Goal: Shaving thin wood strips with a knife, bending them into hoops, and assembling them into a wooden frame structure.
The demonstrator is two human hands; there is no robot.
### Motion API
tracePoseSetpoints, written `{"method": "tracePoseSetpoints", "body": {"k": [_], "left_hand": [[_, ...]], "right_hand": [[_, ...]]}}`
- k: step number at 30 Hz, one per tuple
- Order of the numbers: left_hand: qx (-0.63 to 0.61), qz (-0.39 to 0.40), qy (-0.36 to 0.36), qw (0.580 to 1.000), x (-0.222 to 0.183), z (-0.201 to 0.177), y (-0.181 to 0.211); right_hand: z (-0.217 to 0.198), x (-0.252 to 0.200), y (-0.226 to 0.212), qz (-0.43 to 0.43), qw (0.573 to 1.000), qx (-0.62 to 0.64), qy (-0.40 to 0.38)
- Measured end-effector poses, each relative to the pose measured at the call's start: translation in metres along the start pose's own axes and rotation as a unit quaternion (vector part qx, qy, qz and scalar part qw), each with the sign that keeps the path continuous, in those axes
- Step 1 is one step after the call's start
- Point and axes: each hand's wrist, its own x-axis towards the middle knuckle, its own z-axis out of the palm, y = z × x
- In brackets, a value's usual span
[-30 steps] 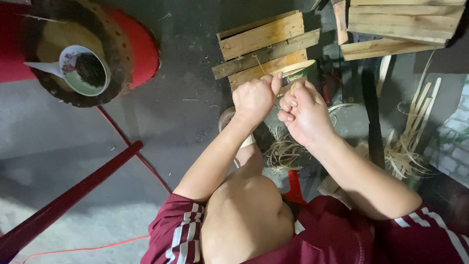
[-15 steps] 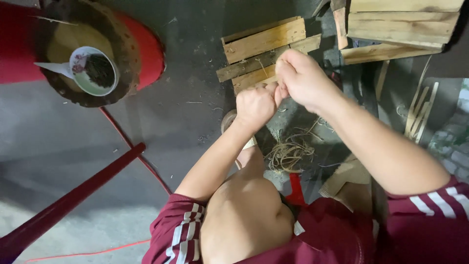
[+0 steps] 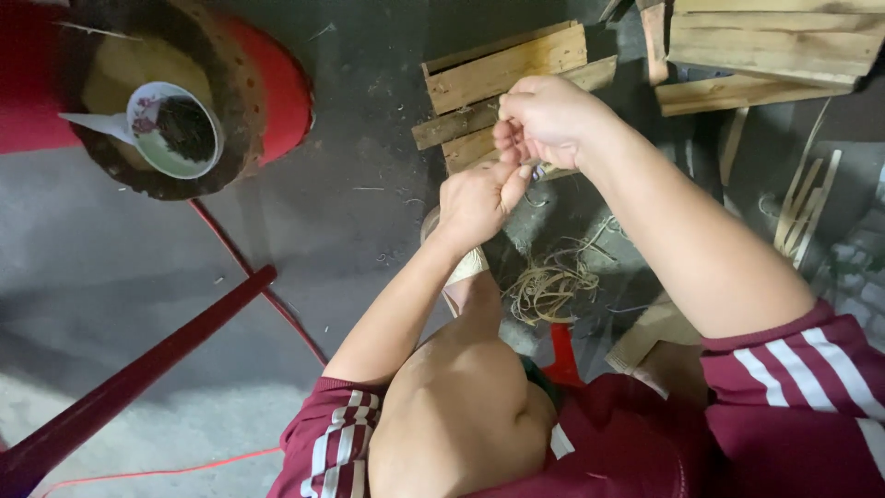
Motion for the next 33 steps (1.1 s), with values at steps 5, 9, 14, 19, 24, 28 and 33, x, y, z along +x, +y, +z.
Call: {"method": "tracePoseSetpoints", "body": {"k": [5,9,14,19,24,28,33], "left_hand": [[-0.023,-0.012,-0.029,0.999,-0.003,-0.005,0.004],[-0.053,-0.026,-0.007,0.998,0.000,-0.011,-0.005],[-0.139,-0.045,-0.048,0.988,0.002,-0.028,-0.004],[-0.130,-0.062,-0.042,0.989,0.003,-0.023,-0.007],[-0.124,-0.043,-0.006,0.991,0.003,-0.019,-0.009],[-0.147,-0.043,0.021,0.988,0.004,-0.018,-0.011],[-0.147,-0.043,0.054,0.987,0.001,-0.018,-0.007]], "right_hand": [[-0.022,-0.008,0.006,-0.322,0.874,-0.340,0.126],[-0.043,-0.049,0.049,-0.623,0.717,-0.250,0.185],[-0.047,-0.019,0.138,-0.322,0.875,-0.351,0.085],[-0.008,0.031,0.138,-0.512,0.833,-0.206,0.042],[0.010,0.051,0.132,-0.600,0.787,-0.137,0.040],[0.003,0.083,0.170,-0.513,0.840,-0.140,0.111],[0.001,0.085,0.196,-0.461,0.849,-0.199,0.165]]}}
